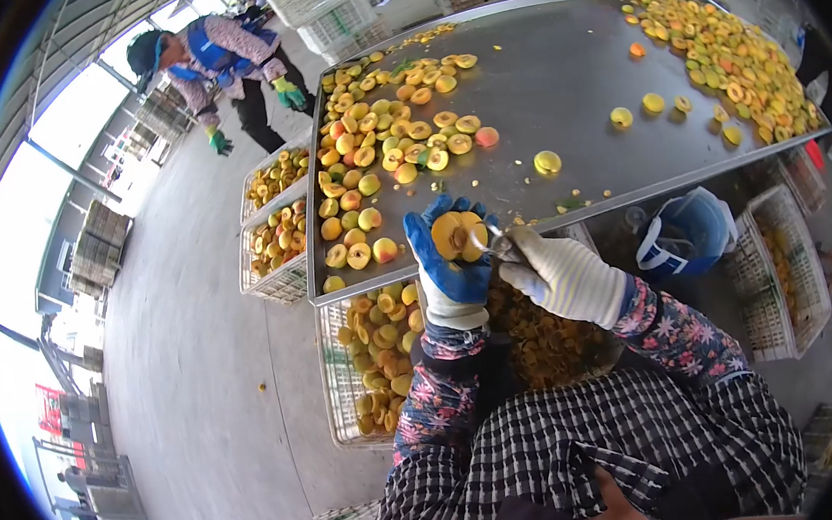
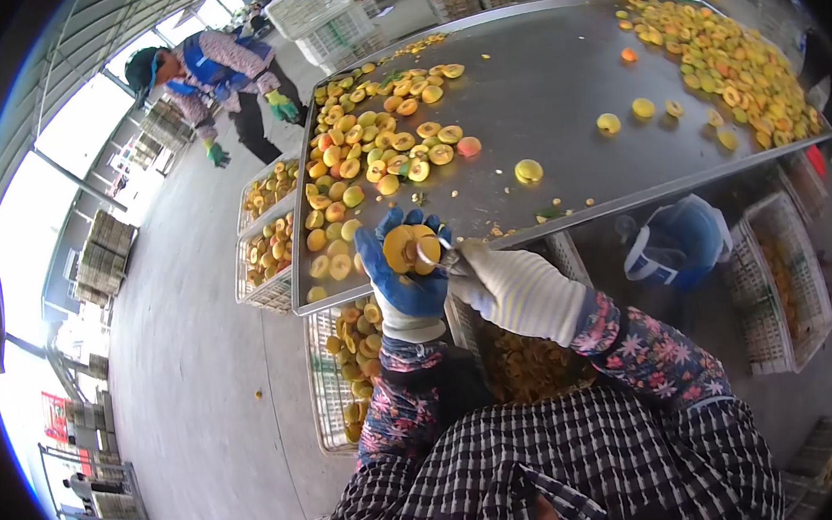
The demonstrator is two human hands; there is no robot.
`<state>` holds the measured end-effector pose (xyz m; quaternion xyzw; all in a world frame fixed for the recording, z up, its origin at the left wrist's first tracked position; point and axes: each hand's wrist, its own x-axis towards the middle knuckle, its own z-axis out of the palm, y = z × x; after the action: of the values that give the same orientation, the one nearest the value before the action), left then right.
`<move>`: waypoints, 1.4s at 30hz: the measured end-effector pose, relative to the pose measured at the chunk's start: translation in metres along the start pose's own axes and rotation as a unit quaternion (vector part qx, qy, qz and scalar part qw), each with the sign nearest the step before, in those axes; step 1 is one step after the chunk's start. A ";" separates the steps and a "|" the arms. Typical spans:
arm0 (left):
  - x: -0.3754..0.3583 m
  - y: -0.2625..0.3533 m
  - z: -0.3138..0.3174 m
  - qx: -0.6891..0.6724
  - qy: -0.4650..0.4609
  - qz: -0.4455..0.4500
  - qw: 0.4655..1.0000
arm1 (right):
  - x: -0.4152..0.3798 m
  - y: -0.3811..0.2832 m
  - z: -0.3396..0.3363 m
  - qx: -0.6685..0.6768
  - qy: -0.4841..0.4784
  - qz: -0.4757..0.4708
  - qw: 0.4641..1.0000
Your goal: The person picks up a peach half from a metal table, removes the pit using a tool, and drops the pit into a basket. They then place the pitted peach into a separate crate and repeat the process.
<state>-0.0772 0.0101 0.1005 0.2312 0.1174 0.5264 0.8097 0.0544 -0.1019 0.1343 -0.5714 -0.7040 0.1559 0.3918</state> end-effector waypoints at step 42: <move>-0.019 -0.033 0.021 0.027 0.000 -0.127 0.991 | -0.044 0.011 -0.007 0.734 -0.209 0.312 0.566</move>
<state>-0.0492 -0.0239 0.1014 0.2365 0.1601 0.4155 0.8636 0.0690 -0.1415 0.1151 -0.2230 -0.1871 0.8467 0.4453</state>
